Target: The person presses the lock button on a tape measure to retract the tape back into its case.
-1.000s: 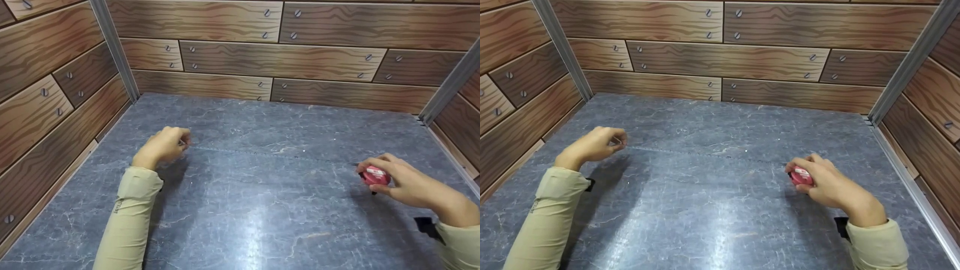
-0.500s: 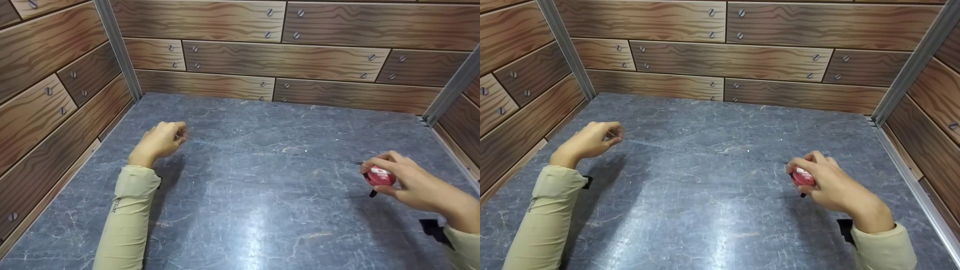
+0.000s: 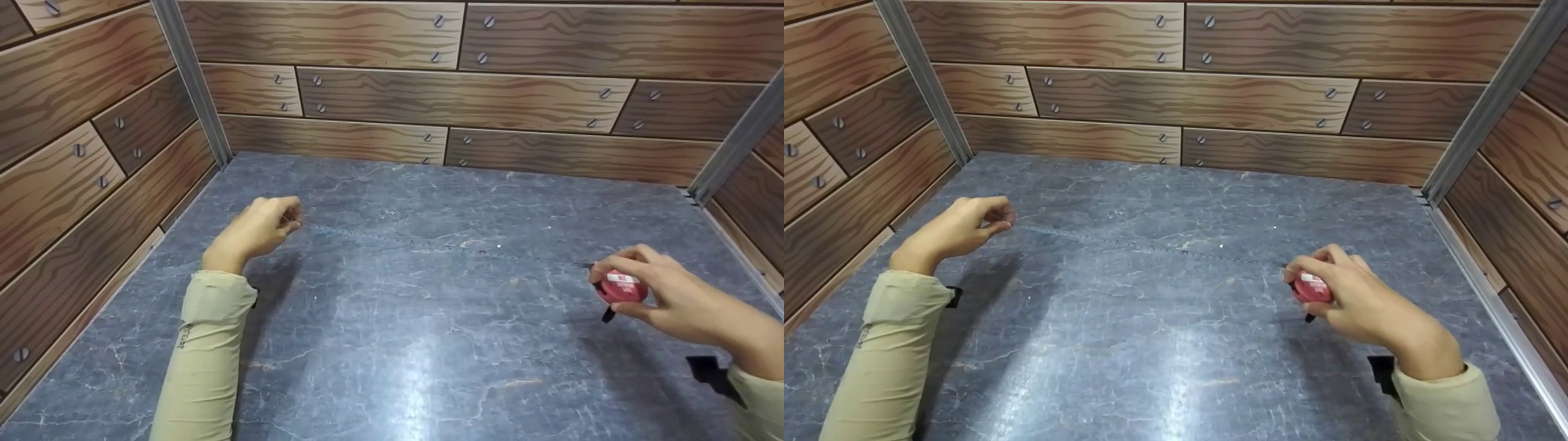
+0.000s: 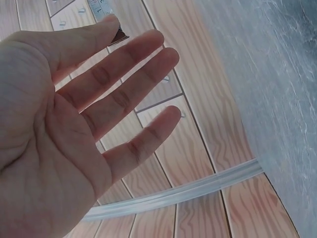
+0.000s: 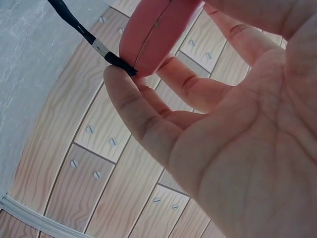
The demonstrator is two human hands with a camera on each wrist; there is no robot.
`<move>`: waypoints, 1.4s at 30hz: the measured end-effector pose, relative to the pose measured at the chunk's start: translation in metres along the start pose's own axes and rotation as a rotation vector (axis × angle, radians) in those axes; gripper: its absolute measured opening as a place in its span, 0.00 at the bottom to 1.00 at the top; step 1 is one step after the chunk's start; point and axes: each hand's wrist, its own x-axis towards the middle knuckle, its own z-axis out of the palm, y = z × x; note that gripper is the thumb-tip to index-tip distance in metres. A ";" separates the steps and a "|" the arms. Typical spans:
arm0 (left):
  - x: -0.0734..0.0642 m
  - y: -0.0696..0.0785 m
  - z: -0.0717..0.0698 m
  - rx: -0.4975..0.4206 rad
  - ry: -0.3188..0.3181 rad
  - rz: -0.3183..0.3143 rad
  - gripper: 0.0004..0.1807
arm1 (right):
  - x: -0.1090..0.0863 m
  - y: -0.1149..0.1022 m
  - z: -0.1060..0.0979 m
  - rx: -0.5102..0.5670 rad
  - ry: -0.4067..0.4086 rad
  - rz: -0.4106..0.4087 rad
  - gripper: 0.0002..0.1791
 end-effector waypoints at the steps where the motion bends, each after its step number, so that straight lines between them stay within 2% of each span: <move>1: 0.000 0.000 0.000 0.000 0.002 0.006 0.03 | 0.000 0.000 0.000 0.002 -0.004 0.003 0.28; 5: 0.000 -0.002 0.001 -0.009 0.010 0.011 0.03 | -0.002 0.001 0.000 0.001 -0.005 0.002 0.29; 12: 0.000 -0.004 0.002 -0.037 0.014 -0.020 0.03 | -0.004 0.004 0.001 -0.033 0.008 -0.006 0.31; 19: 0.002 -0.004 0.002 -0.033 0.012 0.020 0.01 | -0.002 0.005 -0.001 -0.008 -0.023 0.017 0.31; 24: 0.002 -0.004 0.002 -0.029 0.004 0.020 0.03 | -0.001 0.004 -0.001 -0.013 -0.043 0.025 0.30; 32: 0.001 -0.003 0.001 -0.043 -0.007 0.017 0.04 | 0.000 0.002 -0.001 0.015 -0.051 0.046 0.22; 38: 0.002 -0.004 0.002 -0.059 -0.022 -0.001 0.03 | 0.001 0.001 -0.003 -0.003 -0.037 0.031 0.25; 42: 0.002 -0.004 0.002 -0.066 -0.035 -0.011 0.01 | 0.003 -0.001 -0.006 0.041 -0.071 0.062 0.33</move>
